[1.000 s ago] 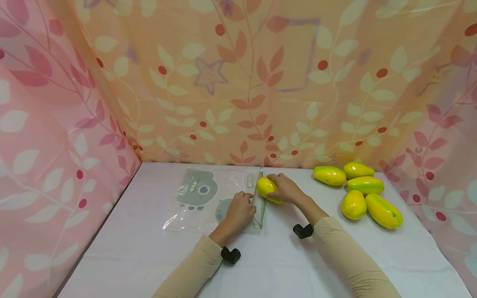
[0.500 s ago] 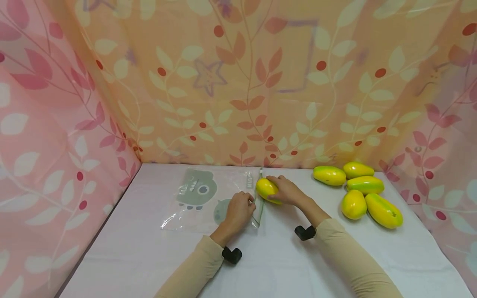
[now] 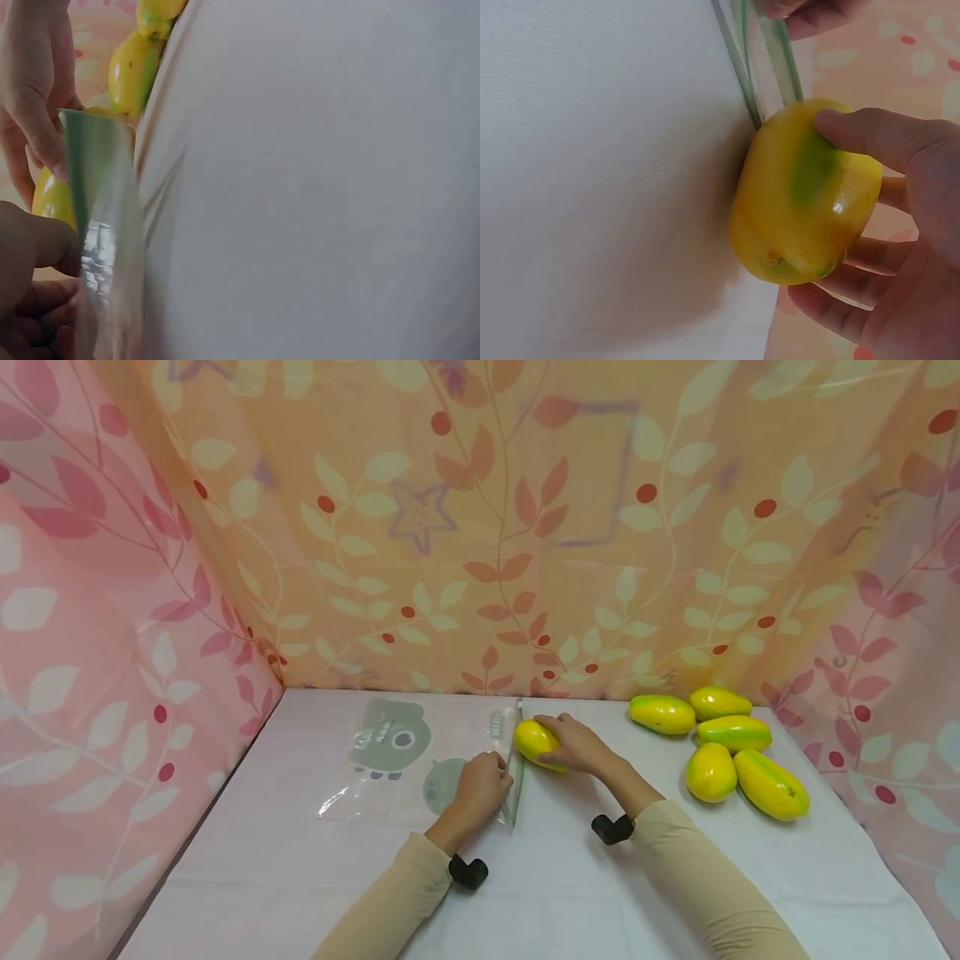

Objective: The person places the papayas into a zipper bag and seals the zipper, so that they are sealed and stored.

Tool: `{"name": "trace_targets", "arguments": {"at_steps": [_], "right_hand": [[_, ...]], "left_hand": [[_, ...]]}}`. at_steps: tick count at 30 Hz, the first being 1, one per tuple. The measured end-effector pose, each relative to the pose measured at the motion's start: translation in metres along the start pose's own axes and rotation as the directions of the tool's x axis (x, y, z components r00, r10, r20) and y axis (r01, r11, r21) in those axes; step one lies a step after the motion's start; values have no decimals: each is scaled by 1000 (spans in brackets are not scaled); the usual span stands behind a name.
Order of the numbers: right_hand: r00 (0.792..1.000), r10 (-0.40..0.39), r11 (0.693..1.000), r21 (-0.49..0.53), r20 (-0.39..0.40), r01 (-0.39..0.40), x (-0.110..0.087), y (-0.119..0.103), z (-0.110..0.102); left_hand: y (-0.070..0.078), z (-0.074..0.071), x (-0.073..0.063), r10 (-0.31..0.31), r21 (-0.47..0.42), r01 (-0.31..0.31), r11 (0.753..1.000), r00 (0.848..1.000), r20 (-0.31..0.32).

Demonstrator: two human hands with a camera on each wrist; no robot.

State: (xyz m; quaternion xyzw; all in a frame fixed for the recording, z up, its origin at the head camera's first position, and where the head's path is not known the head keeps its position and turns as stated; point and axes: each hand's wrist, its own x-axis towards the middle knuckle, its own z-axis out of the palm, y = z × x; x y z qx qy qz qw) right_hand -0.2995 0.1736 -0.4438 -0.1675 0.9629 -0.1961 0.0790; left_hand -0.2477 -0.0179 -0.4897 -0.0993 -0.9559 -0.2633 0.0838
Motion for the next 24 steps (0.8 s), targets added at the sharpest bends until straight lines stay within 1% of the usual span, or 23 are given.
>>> {"name": "trace_targets", "arguments": {"at_steps": [4, 6, 9, 11, 15, 17, 19, 24], "right_hand": [[1000, -7, 1000, 3, 1, 7, 0, -1, -1], [1000, -14, 1000, 1, -7, 14, 0, -2, -1], [999, -25, 1000, -2, -23, 25, 0, -2, 0], [999, -27, 1000, 2, -33, 27, 0, -2, 0], [998, -1, 999, 33, -58, 3, 0, -2, -1], [998, 18, 999, 50, -67, -14, 1, -1, -1], [997, 31, 997, 67, -68, -27, 3, -1, -2], [998, 22, 995, 98, -60, -16, 4, 1, -2]], "left_hand": [[-4, 3, 2, -34, -18, 35, 999, 998, 55], [-5, 4, 3, -33, -31, 35, 999, 998, 62], [-6, 5, 5, -31, -59, 34, 998, 998, 48], [-5, 4, 5, -34, -96, 37, 995, 999, 32], [-2, 1, 3, -32, -173, 27, 985, 999, -26], [0, -1, 3, -20, -188, 10, 982, 998, -54], [2, -3, 3, 5, -182, -19, 983, 997, -75], [4, -8, 2, 100, -151, -114, 982, 990, -96]]}}
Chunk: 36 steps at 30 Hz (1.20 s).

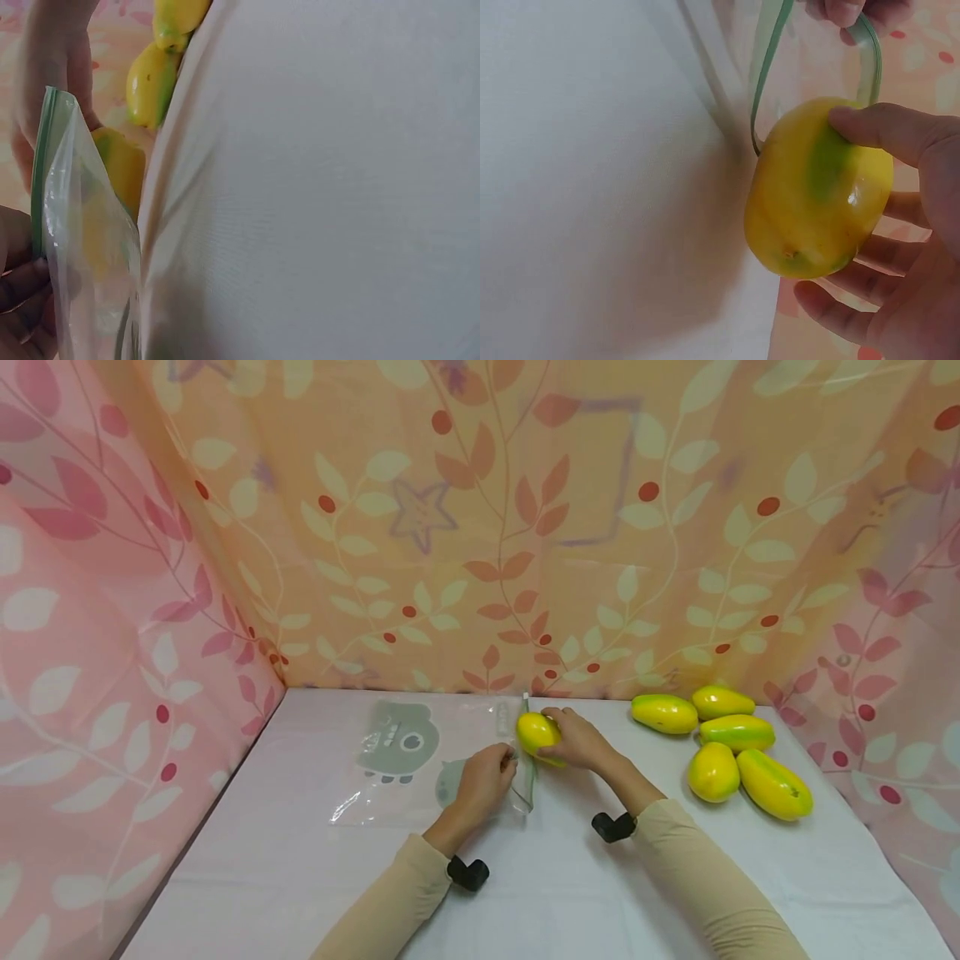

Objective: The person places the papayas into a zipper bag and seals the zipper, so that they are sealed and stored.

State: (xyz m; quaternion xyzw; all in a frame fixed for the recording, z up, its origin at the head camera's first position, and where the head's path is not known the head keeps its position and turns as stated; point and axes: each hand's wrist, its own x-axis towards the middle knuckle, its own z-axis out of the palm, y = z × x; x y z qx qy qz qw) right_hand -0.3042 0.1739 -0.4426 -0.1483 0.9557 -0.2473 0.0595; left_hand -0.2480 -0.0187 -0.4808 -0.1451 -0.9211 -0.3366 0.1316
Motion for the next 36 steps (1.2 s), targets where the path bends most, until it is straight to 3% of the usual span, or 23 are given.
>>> {"name": "trace_targets", "arguments": {"at_steps": [7, 12, 17, 24, 27, 36], "right_hand": [[998, -39, 996, 77, 50, 35, 3, 3, 1], [1000, 2, 993, 120, -2, -1, 6, 4, 6], [999, 40, 989, 146, -15, -38, 6, 6, 11], [998, 1, 982, 189, 56, -11, 3, 15, 11], [997, 44, 975, 216, 60, -56, 1, 20, 13], [993, 47, 955, 295, -109, -13, 6, 21, 28]], "left_hand": [[-2, -2, -3, 122, 11, -122, 993, 992, -36], [-4, -1, -2, 182, 16, -182, 983, 983, -27], [-4, 0, -2, 164, -15, -164, 986, 986, -4], [-4, 0, -2, 115, -36, -116, 993, 993, -16], [-3, 0, -2, 110, -40, -110, 993, 994, -10], [-1, -1, -2, 141, -64, -141, 988, 990, -4]]}}
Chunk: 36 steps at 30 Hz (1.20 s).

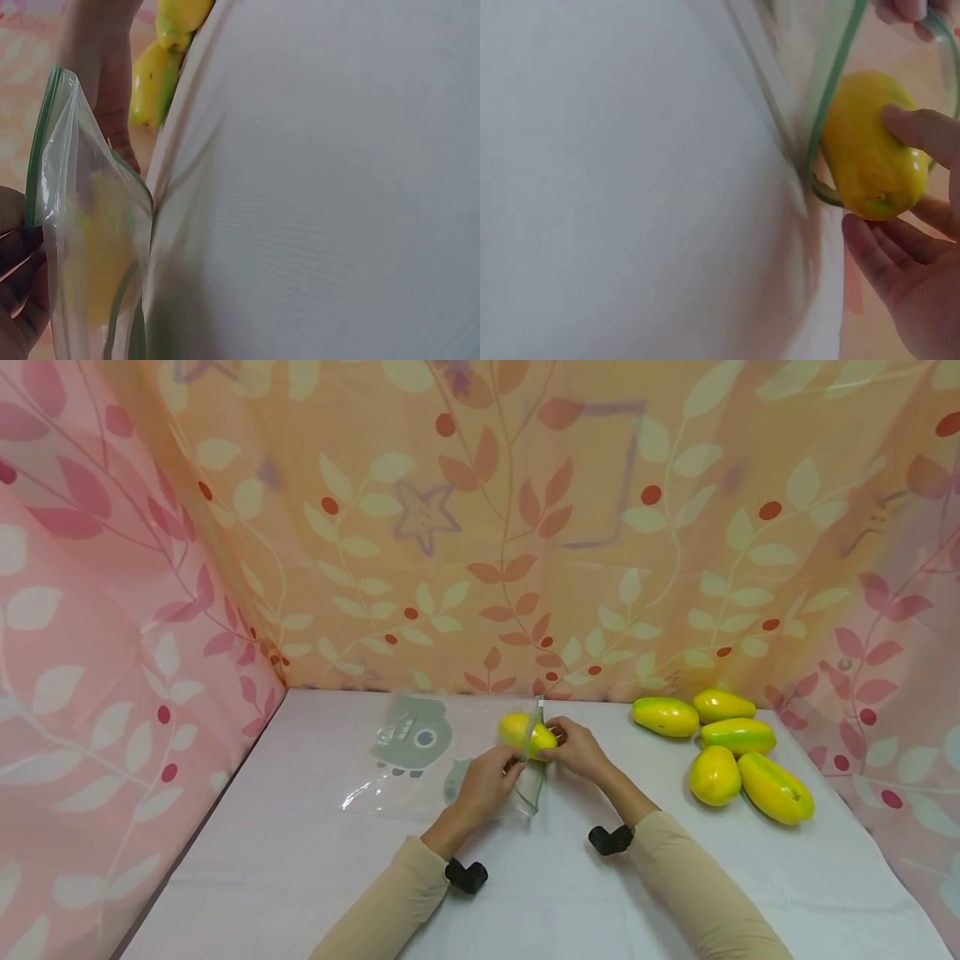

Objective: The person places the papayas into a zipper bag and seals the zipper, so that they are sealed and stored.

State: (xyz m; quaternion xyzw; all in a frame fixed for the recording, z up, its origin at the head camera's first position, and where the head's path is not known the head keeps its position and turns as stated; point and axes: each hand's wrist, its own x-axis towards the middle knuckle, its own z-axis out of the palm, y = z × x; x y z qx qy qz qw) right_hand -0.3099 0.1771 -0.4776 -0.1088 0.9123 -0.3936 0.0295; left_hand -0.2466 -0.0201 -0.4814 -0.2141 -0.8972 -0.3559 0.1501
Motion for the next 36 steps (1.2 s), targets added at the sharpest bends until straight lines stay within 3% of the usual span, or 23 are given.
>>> {"name": "trace_targets", "arguments": {"at_steps": [4, 9, 16, 26, 32, 36], "right_hand": [[998, -4, 999, 31, -55, 6, 3, -2, 8], [994, 16, 1000, 2, -112, -16, 6, -3, 12], [997, 32, 998, 63, -68, -28, 5, -5, 9], [994, 24, 995, 103, -107, -13, 8, 0, 24], [995, 45, 998, 44, -92, -41, 4, -3, 8], [996, 15, 999, -27, -92, -18, 4, -1, -9]], "left_hand": [[2, 1, 0, 15, -9, -14, 1000, 1000, 21], [3, 2, 0, -17, -24, 17, 1000, 1000, 23], [1, 0, 0, -27, -13, 27, 1000, 1000, 2], [-2, 8, -3, -42, -46, 44, 998, 997, 59], [-5, 8, -3, -64, -70, 66, 995, 998, 25], [-4, 6, -3, -110, -125, 112, 986, 994, 18]]}}
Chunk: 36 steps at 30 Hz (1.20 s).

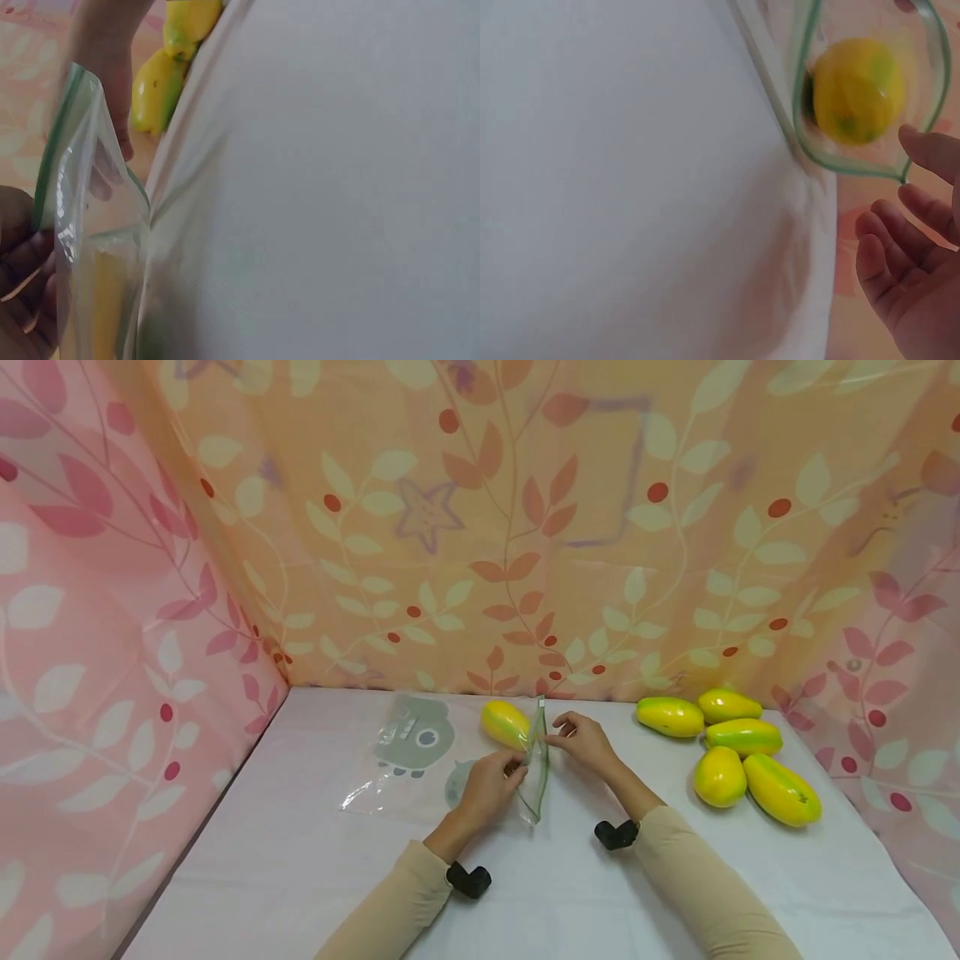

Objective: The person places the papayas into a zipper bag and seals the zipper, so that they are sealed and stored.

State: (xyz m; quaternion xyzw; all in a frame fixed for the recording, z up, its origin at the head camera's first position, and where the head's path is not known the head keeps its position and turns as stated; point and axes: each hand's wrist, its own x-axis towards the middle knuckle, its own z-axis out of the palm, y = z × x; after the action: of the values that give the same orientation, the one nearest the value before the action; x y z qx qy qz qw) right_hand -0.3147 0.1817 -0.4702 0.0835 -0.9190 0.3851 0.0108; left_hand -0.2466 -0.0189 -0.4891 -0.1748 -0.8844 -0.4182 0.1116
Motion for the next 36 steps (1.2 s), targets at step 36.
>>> {"name": "trace_targets", "arguments": {"at_steps": [36], "right_hand": [[995, 82, 946, -317, 49, -63, 2, 37, -140]], "left_hand": [[7, -1, -2, -146, -79, 143, 986, 989, -30]]}}
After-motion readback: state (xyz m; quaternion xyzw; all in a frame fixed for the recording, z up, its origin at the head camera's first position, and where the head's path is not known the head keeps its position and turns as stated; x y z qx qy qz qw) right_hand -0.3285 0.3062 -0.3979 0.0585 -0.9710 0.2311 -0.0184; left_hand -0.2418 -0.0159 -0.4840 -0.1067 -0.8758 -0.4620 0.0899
